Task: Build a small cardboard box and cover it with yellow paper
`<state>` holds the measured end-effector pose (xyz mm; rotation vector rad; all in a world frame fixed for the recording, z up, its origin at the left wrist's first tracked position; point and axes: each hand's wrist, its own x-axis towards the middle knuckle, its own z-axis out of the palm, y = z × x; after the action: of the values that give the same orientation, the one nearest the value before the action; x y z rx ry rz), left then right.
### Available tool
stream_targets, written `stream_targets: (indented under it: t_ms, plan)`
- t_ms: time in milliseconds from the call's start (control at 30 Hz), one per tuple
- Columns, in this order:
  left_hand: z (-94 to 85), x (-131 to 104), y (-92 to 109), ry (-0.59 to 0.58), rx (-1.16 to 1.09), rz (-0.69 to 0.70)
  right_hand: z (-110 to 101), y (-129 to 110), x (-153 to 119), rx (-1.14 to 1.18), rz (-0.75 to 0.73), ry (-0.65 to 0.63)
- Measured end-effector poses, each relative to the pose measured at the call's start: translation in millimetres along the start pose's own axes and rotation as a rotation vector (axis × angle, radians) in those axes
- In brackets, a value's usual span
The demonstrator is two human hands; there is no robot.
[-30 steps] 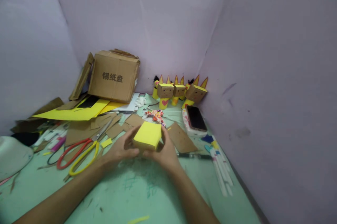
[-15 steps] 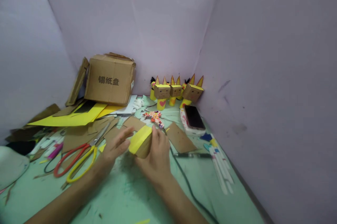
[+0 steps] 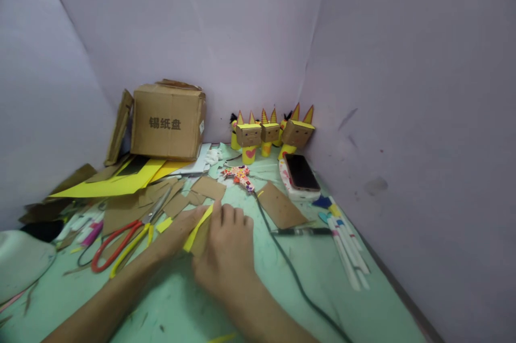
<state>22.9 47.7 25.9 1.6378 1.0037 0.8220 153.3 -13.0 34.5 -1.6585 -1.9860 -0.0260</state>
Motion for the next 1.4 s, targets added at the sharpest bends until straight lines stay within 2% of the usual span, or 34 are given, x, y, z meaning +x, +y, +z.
stream_targets:
  t_ms: [200, 400, 567, 667, 733, 833, 1033, 1167, 1267, 1400]
  plan:
    - [2.4, -3.1, 8.0, 0.03, 0.128, -0.002, -0.5, -2.6, 3.6, -0.007, 0.004, -0.039]
    - [10.5, -2.9, 10.5, 0.038, 0.242, 0.096, 3.1, -3.6, 4.0, -0.011, 0.008, -0.002]
    - [12.9, -5.8, 12.8, 0.026, 0.158, 0.084, 2.9, -2.6, 2.8, -0.002, 0.017, 0.021]
    - [6.4, -7.2, 17.2, -0.09, 0.019, 0.033, 1.6, -1.7, 1.5, 0.012, 0.016, 0.023]
    - [1.2, -6.3, 18.1, -0.145, -0.097, -0.051, 0.4, -1.3, 0.8, 0.028, 0.007, 0.002]
    - [-1.1, -2.3, 15.3, -0.089, -0.159, -0.124, -0.8, -1.2, 0.2, 0.043, -0.014, -0.019]
    - [12.3, 3.1, 11.8, 0.039, 0.167, 0.044, 2.2, 0.1, 1.2, 0.069, -0.035, -0.008]
    - [16.4, 3.1, 11.2, 0.076, 0.246, 0.091, 3.3, -1.4, 2.2, 0.063, -0.038, 0.003]
    - [12.0, 4.5, 8.0, 0.101, 0.09, 0.008, -1.4, -0.2, 2.8, 0.094, -0.048, -0.027]
    - [2.5, 8.0, 0.3, 0.129, -0.155, -0.195, -9.5, 12.5, 0.4, 0.205, -0.04, -0.106]
